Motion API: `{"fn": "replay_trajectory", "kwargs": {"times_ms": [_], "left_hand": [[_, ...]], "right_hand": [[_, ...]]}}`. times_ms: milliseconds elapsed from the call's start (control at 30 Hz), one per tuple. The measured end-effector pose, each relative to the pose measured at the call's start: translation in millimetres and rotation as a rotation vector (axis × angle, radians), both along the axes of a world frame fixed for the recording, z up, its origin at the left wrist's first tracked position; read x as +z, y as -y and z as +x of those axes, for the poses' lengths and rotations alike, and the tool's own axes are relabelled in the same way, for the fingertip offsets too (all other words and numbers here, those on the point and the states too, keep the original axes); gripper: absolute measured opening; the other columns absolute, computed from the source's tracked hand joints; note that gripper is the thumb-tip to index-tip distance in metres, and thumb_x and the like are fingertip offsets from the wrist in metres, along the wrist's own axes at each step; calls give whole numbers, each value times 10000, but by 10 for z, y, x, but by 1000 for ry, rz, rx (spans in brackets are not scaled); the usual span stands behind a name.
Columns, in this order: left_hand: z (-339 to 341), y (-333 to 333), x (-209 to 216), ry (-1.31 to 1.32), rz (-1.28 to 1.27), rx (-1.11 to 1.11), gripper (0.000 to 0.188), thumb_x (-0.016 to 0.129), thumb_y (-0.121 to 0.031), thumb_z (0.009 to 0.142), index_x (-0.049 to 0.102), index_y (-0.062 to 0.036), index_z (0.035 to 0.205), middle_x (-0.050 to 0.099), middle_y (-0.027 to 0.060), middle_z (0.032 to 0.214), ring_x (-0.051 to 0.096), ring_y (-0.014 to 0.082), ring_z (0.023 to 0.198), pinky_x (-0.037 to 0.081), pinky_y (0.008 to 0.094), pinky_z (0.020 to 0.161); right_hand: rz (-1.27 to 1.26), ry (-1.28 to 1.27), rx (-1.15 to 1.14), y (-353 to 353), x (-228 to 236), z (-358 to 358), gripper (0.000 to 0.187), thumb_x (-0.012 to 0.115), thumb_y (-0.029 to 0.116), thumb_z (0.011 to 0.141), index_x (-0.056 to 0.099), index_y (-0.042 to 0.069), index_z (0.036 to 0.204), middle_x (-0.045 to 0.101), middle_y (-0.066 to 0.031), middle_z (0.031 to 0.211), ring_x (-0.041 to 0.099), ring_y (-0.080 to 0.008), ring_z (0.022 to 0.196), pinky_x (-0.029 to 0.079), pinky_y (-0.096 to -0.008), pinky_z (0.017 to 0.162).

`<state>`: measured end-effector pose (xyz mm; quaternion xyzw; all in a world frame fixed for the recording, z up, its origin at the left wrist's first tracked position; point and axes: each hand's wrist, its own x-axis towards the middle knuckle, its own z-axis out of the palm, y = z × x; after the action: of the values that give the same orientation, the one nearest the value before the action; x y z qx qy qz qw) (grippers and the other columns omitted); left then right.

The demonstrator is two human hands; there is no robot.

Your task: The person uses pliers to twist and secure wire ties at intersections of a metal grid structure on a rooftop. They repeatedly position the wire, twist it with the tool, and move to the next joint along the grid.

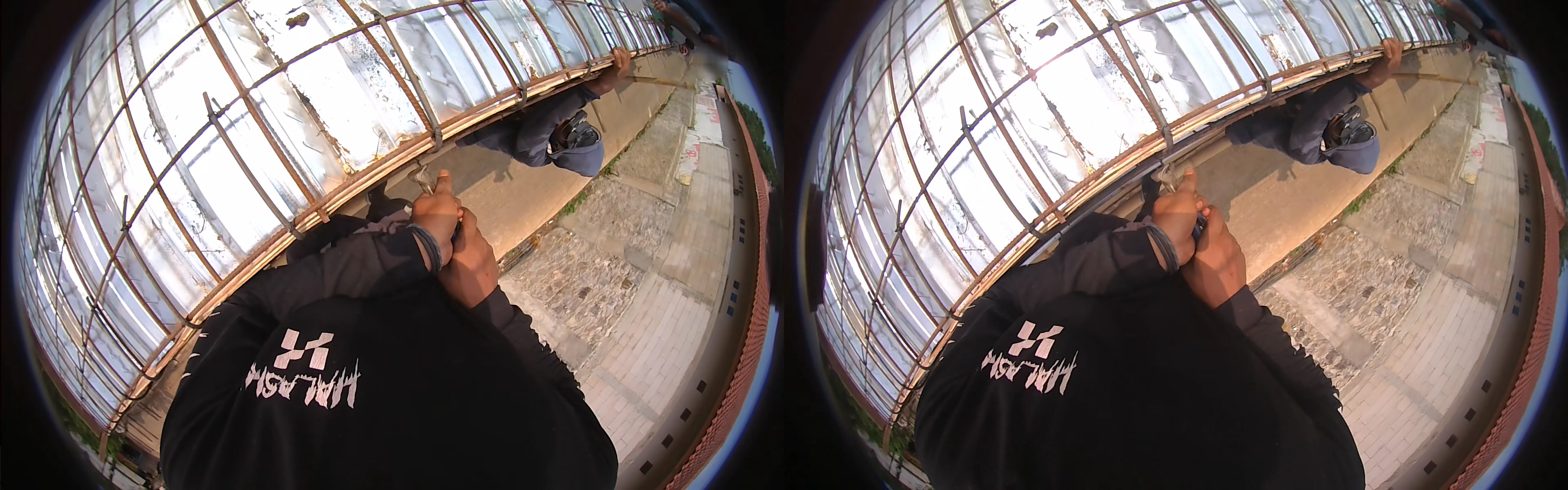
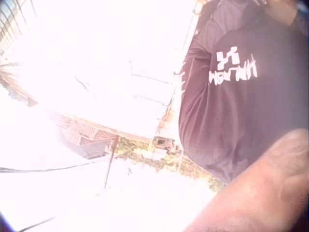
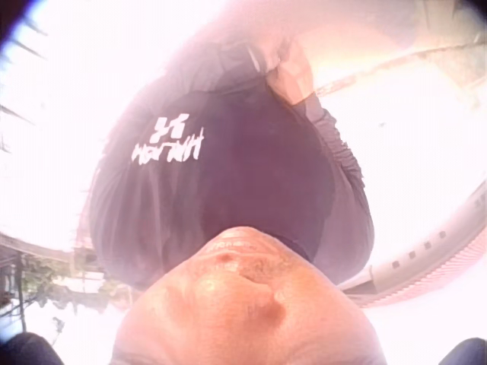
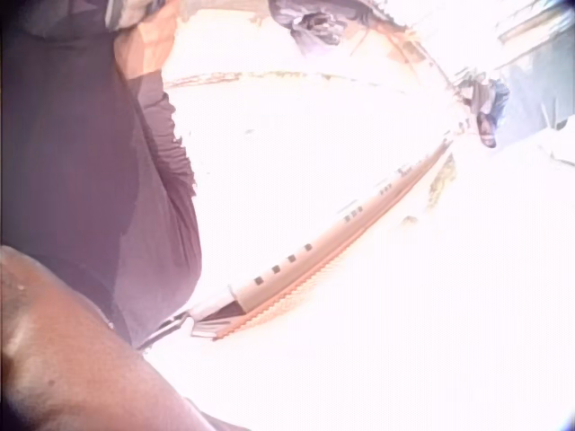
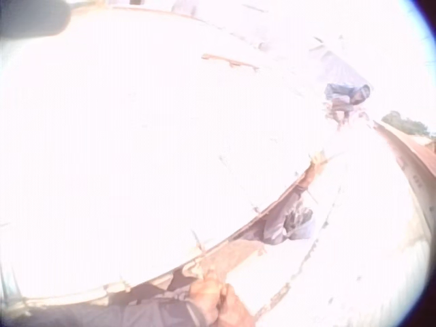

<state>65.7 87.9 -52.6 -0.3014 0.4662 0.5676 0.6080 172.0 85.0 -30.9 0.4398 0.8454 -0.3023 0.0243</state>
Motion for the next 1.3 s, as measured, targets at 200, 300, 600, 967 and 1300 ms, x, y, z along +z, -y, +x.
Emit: {"fn": "replay_trajectory", "kwargs": {"times_ms": [200,300,600,967,1300], "left_hand": [[-33,196,-449,-427,350,-257,272,681,-278,902,544,-95,753,520,11,646,484,121,596,415,287,593],[-169,175,-287,-10,402,-172,319,676,-301,898,507,-127,691,502,-1,627,469,127,580,445,286,643],[-356,148,-637,510,1122,-299,382,397,-275,1039,395,-168,672,475,-1,760,493,168,863,446,377,848],[-223,180,-440,237,678,-205,409,507,-220,935,311,-179,577,285,-30,508,376,128,518,349,298,548],[-208,223,-367,-165,346,-405,312,571,-129,880,448,-70,599,431,27,521,452,143,449,397,342,480]], "right_hand": [[-262,-54,24,-233,-370,27,291,707,181,770,568,-12,938,649,-185,820,649,-381,833,506,-430,735],[-465,-277,131,-225,-415,79,246,715,155,760,560,11,887,624,-117,758,618,-299,639,489,-384,614],[-2603,-593,-296,-431,-499,249,215,673,15,797,478,101,823,399,2,596,440,-97,482,350,-229,430],[-1919,-406,-587,-418,-40,79,307,625,325,859,582,21,866,562,-105,680,604,-246,585,505,-387,552],[-2602,-542,-239,-154,-890,259,253,636,191,829,462,111,664,385,-6,548,366,-123,446,336,-299,433]]}}
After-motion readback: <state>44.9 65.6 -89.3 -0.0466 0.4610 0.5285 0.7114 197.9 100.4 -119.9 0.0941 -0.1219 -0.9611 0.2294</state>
